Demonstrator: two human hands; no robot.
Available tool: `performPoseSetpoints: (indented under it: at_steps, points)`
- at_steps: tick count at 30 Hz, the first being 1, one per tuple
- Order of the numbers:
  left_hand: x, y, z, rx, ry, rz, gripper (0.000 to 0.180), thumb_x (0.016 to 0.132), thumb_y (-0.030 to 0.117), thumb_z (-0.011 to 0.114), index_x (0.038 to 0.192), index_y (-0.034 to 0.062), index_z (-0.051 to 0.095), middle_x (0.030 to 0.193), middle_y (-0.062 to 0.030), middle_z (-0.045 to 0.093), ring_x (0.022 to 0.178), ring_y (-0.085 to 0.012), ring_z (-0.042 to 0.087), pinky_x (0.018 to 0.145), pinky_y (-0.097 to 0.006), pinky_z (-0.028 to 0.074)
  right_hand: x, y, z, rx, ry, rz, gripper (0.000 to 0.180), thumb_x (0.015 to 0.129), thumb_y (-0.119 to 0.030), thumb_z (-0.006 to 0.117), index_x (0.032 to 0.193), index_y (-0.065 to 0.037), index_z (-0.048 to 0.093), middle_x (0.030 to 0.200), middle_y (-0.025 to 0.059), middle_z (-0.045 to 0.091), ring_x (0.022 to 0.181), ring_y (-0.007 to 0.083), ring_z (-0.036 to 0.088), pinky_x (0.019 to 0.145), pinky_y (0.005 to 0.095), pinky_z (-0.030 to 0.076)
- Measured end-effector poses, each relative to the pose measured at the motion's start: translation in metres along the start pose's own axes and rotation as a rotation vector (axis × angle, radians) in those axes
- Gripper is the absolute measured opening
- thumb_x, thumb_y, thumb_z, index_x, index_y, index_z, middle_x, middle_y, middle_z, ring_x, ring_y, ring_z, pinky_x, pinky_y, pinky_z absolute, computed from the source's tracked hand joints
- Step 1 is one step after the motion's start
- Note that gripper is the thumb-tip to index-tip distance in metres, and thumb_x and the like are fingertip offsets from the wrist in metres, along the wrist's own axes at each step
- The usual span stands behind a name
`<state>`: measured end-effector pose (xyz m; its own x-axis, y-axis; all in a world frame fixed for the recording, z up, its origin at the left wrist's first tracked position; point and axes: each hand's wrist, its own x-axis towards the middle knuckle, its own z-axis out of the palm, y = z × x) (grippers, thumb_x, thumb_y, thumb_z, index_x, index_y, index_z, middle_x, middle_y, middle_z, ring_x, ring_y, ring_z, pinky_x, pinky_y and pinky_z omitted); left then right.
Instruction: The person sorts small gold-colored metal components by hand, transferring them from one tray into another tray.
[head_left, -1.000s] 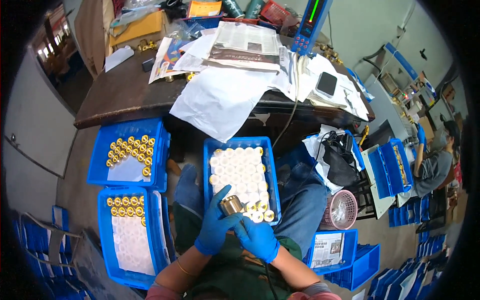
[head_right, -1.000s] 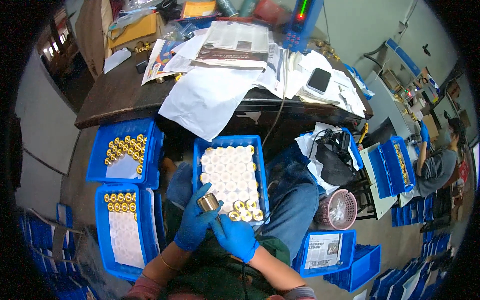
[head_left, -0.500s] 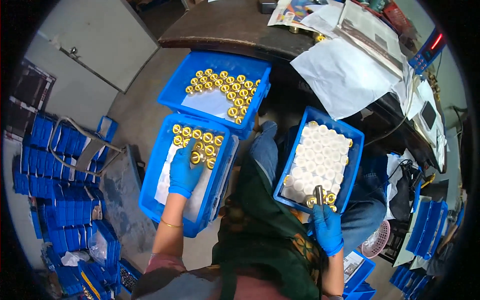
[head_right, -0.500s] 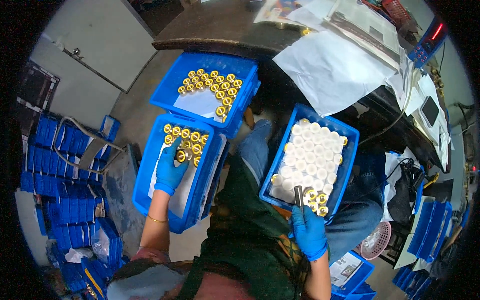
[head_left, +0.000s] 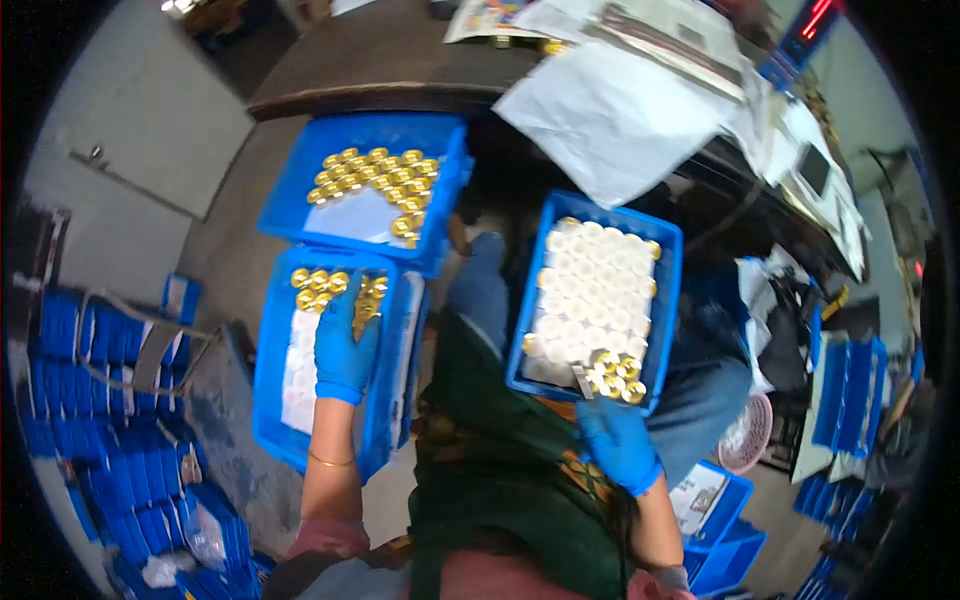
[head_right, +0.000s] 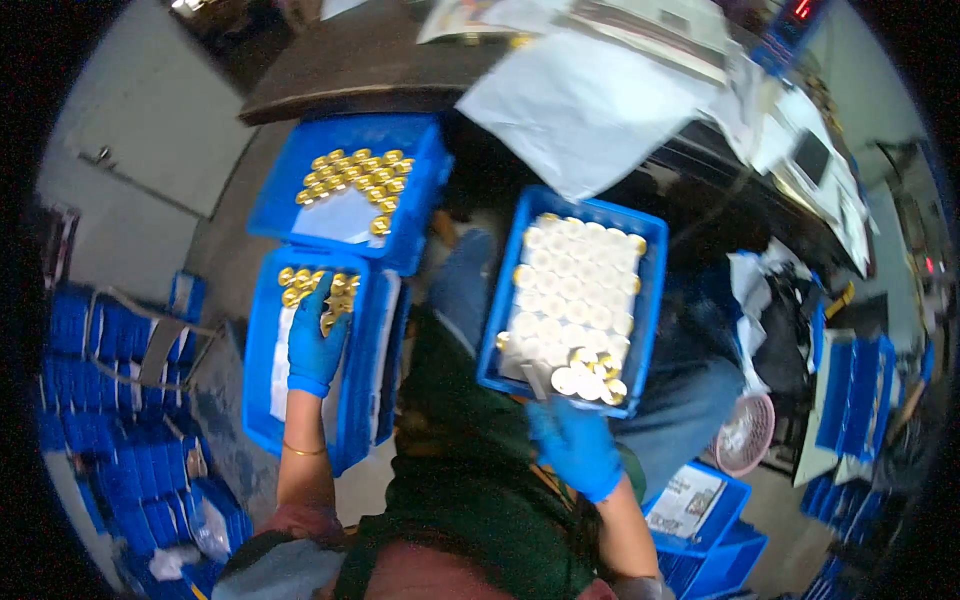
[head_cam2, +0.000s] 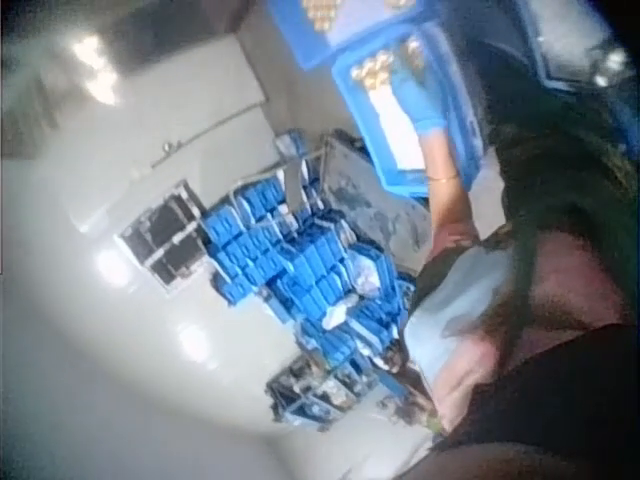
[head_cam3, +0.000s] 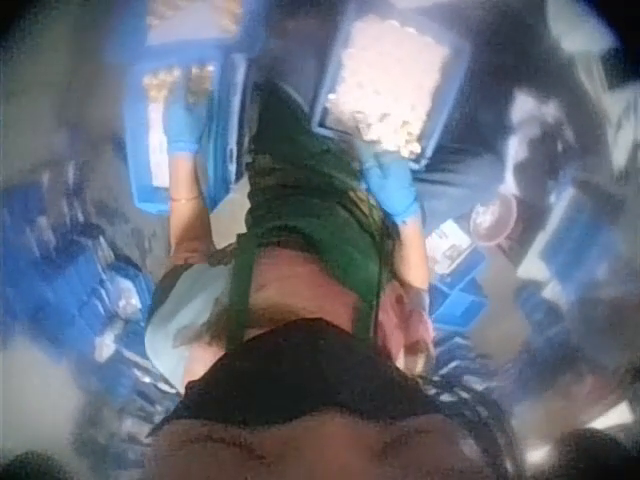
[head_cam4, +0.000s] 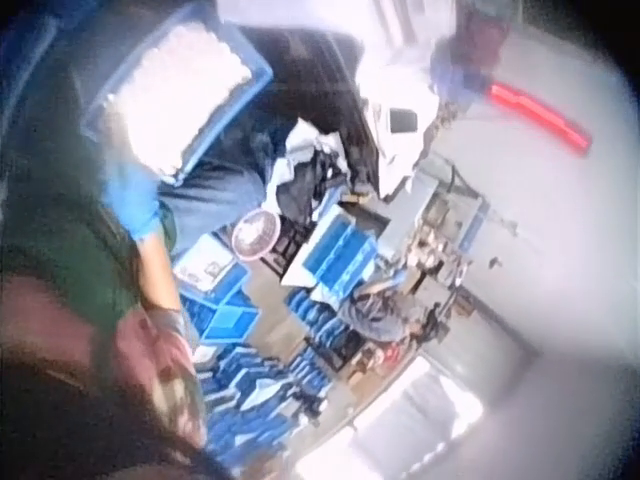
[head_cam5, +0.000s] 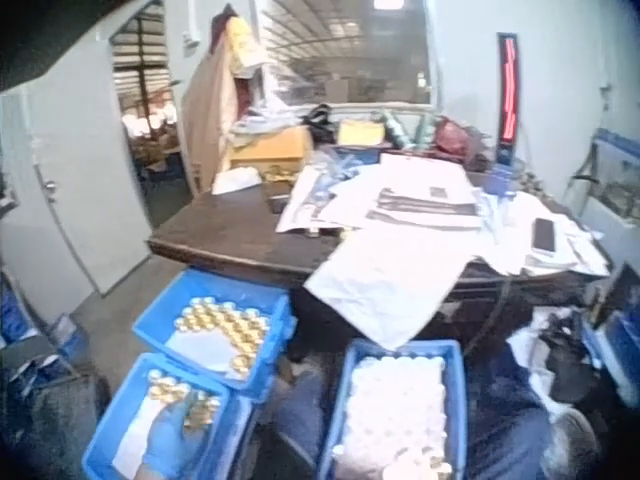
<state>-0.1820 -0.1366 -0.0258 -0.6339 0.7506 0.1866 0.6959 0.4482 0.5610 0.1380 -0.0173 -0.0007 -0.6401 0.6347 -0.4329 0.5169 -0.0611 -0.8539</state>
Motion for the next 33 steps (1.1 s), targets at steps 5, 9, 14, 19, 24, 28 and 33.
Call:
performPoseSetpoints:
  at_steps: [5,9,14,19,24,28,33]
  points:
    - [0.004,0.097,0.117,-0.127,-0.454,0.562,0.035,0.075,0.008,0.059,0.110,0.0071,0.056,0.102,-0.0160,0.055,0.102,-0.0302,0.049,0.089,-0.037,0.039,-0.004,-0.003,0.009,-0.385,-0.046,-0.334,0.028,0.084,-0.031,0.051,0.075,-0.005,0.054,0.065,0.0205,0.055,0.056,0.0376,0.054,0.049,0.0435,0.043]
    - [-0.026,0.137,0.213,-0.100,-0.760,0.603,0.032,0.074,0.038,0.061,0.091,0.0115,0.062,0.097,-0.0177,0.054,0.093,-0.0336,0.051,0.077,-0.039,0.043,-0.016,-0.009,0.002,-0.346,-0.094,-0.350,0.027,0.085,-0.032,0.050,0.078,-0.006,0.053,0.069,0.0196,0.057,0.057,0.0362,0.056,0.051,0.0434,0.044]
    - [-0.021,0.153,0.237,0.021,-0.875,0.449,0.037,0.067,0.040,0.067,0.084,0.0076,0.062,0.087,-0.0191,0.059,0.078,-0.0335,0.058,0.069,-0.042,0.046,-0.025,0.005,-0.016,-0.135,-0.090,-0.187,0.027,0.087,-0.030,0.048,0.086,-0.005,0.055,0.069,0.0158,0.058,0.053,0.0272,0.058,0.050,0.0376,0.045]
    - [-0.021,0.115,0.239,-1.039,-0.945,-0.125,0.047,0.077,0.019,0.064,0.115,-0.0014,0.046,0.098,-0.0151,0.059,0.090,-0.0235,0.059,0.078,-0.031,0.048,-0.013,0.022,-0.015,0.178,-0.042,-0.054,0.032,0.090,-0.032,0.044,0.094,-0.004,0.057,0.066,0.0073,0.057,0.048,0.0144,0.056,0.047,0.0270,0.046]
    - [-0.005,0.163,0.141,-1.543,-1.089,-0.409,0.047,0.083,0.012,0.055,0.125,-0.0018,0.037,0.109,-0.0175,0.054,0.102,-0.0230,0.054,0.085,-0.031,0.046,-0.006,0.007,-0.025,0.252,-0.014,0.074,0.031,0.090,-0.028,0.047,0.081,0.000,0.055,0.063,0.0053,0.054,0.047,0.0105,0.051,0.043,0.0229,0.044]
    - [-0.003,0.183,0.103,-0.863,-0.839,0.602,0.043,0.085,0.006,0.049,0.125,-0.0009,0.038,0.114,-0.0171,0.052,0.104,-0.0235,0.052,0.090,-0.032,0.043,-0.004,0.004,-0.017,0.435,0.115,0.054,0.032,0.090,-0.029,0.047,0.078,0.000,0.056,0.058,0.0043,0.053,0.047,0.0090,0.051,0.041,0.0234,0.040]
    - [-0.017,0.190,0.105,-1.316,-0.917,-0.103,0.039,0.083,0.003,0.050,0.122,0.0003,0.044,0.114,-0.0153,0.052,0.105,-0.0208,0.051,0.089,-0.029,0.043,0.001,0.014,-0.006,-0.144,0.395,-0.211,0.034,0.088,-0.035,0.046,0.079,-0.004,0.056,0.052,0.0118,0.054,0.044,0.0246,0.055,0.043,0.0356,0.043]
